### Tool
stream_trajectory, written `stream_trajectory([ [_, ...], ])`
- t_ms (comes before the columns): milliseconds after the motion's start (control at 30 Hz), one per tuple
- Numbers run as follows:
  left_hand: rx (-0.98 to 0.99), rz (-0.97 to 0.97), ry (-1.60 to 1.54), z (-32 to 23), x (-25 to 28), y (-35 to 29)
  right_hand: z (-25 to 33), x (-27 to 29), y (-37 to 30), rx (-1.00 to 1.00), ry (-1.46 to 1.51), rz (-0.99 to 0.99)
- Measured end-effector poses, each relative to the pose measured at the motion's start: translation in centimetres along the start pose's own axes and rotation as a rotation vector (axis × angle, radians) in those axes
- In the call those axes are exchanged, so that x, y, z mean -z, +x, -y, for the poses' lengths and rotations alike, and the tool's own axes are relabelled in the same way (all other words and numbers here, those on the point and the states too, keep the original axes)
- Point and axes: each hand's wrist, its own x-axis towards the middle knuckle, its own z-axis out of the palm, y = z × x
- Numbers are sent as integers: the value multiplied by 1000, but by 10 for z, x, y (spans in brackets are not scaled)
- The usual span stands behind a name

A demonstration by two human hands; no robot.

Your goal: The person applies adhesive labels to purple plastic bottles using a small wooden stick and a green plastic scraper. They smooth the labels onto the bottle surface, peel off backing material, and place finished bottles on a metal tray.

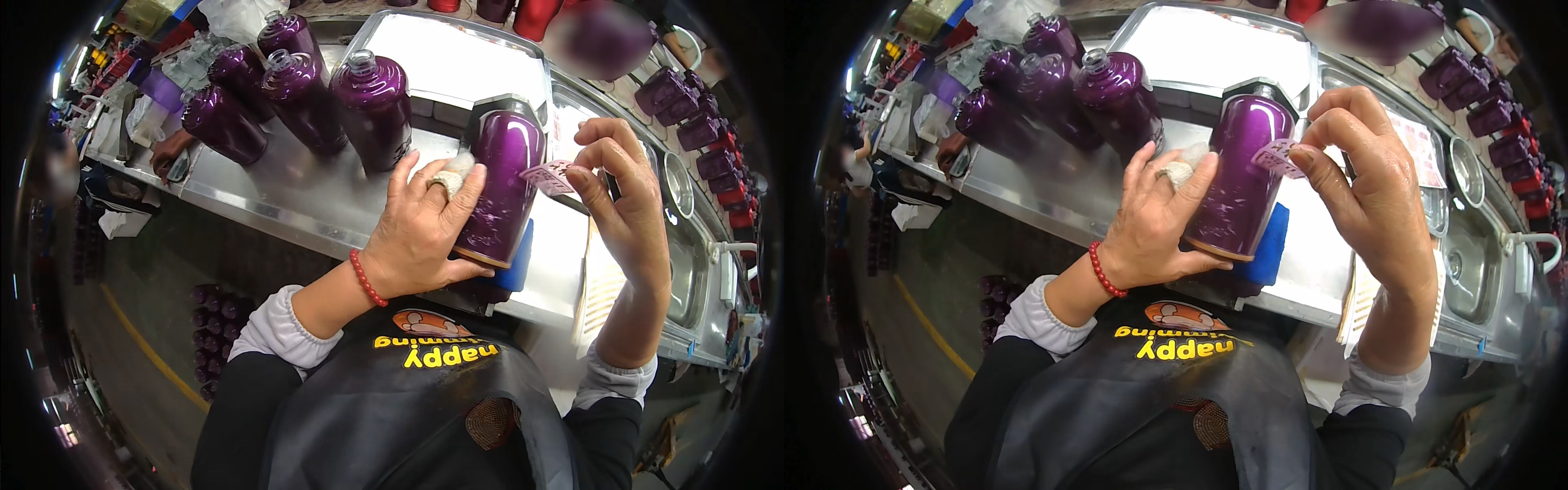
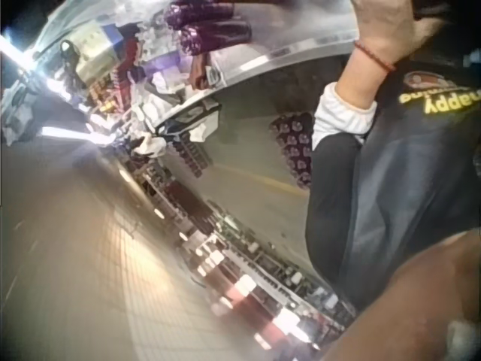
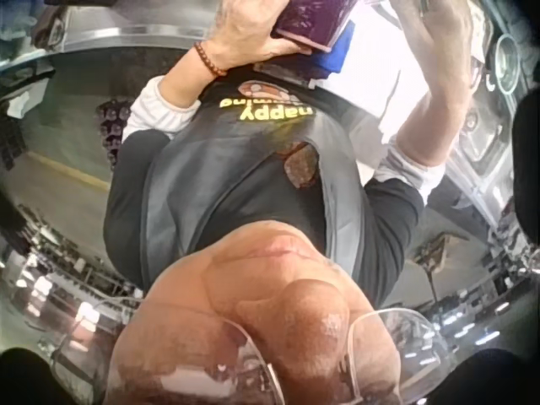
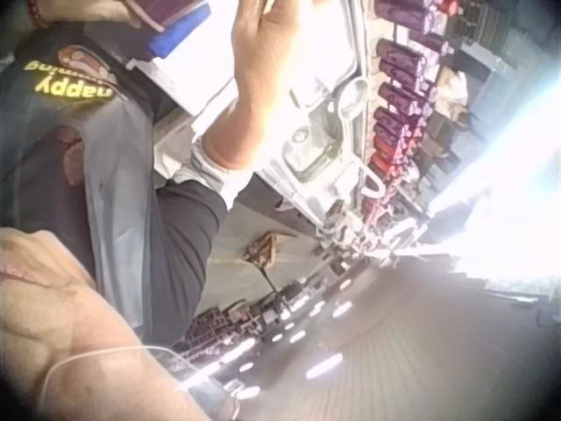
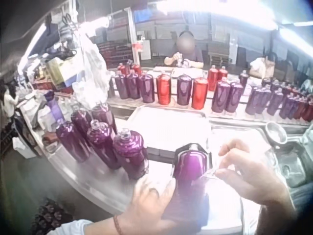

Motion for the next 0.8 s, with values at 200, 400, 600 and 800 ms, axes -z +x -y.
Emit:
stream_trajectory([
  [200, 54, -68, -204, 10, -19, -6, 10, 7, 9, 111, 42, 75],
  [400, 44, 11, -347, 16, -22, -5, -30, -43, 19, -50, 58, 7],
  [600, 202, 31, -966, 37, -13, 12, -36, -53, 23, 10, -31, -43],
  [800, 394, -5, -1075, 34, -37, 51, -38, -58, 22, 23, -7, -97],
])
